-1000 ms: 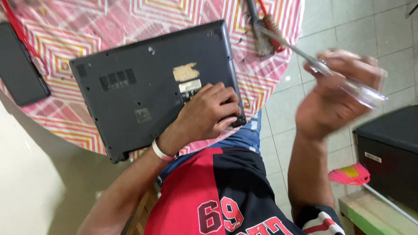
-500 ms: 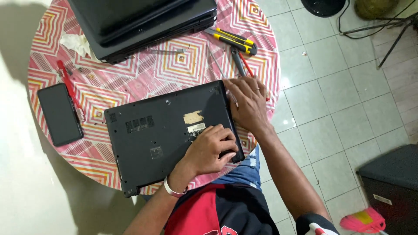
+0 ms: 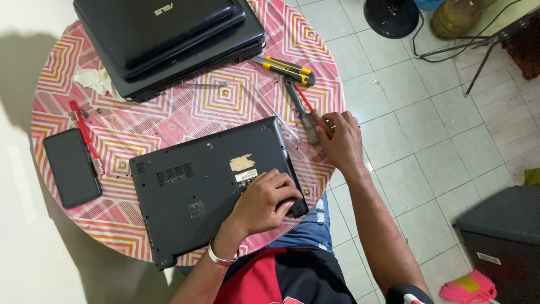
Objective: Removing and reattaching the back cover of a laptop using a screwdriver and prying tools.
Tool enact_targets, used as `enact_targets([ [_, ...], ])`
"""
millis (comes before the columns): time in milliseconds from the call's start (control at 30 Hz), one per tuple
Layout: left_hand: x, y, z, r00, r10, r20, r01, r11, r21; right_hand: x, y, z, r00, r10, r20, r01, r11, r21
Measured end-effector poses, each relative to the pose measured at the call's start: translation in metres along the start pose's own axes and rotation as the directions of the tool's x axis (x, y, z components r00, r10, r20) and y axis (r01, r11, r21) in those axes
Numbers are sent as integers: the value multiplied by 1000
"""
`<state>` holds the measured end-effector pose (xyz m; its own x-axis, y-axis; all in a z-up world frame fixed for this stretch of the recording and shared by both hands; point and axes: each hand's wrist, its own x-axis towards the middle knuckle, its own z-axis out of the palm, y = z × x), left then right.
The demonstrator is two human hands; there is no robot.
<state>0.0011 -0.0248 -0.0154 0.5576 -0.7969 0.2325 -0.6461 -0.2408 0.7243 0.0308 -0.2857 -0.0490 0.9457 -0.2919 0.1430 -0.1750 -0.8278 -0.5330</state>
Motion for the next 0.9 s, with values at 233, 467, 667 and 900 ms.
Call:
enact_targets([
  [233,-1,1,1,999,-37,4,38,999,-6,-11,4,-16,992,41,-116,-26,992,124],
  [467,-5,0,6,998,22,-56,-23,1000,-7,-64,-11,-93,941,-86,-327,270,774,572],
  [667,1,2,0,1000,9,-5,-9,1000,11,-111,-38,-123,939,-211,-270,339,684,646],
  [900,-2,-1,3,996,84,-40,-83,996,28,-124,-74,-109,891,-450,60,326,727,604],
])
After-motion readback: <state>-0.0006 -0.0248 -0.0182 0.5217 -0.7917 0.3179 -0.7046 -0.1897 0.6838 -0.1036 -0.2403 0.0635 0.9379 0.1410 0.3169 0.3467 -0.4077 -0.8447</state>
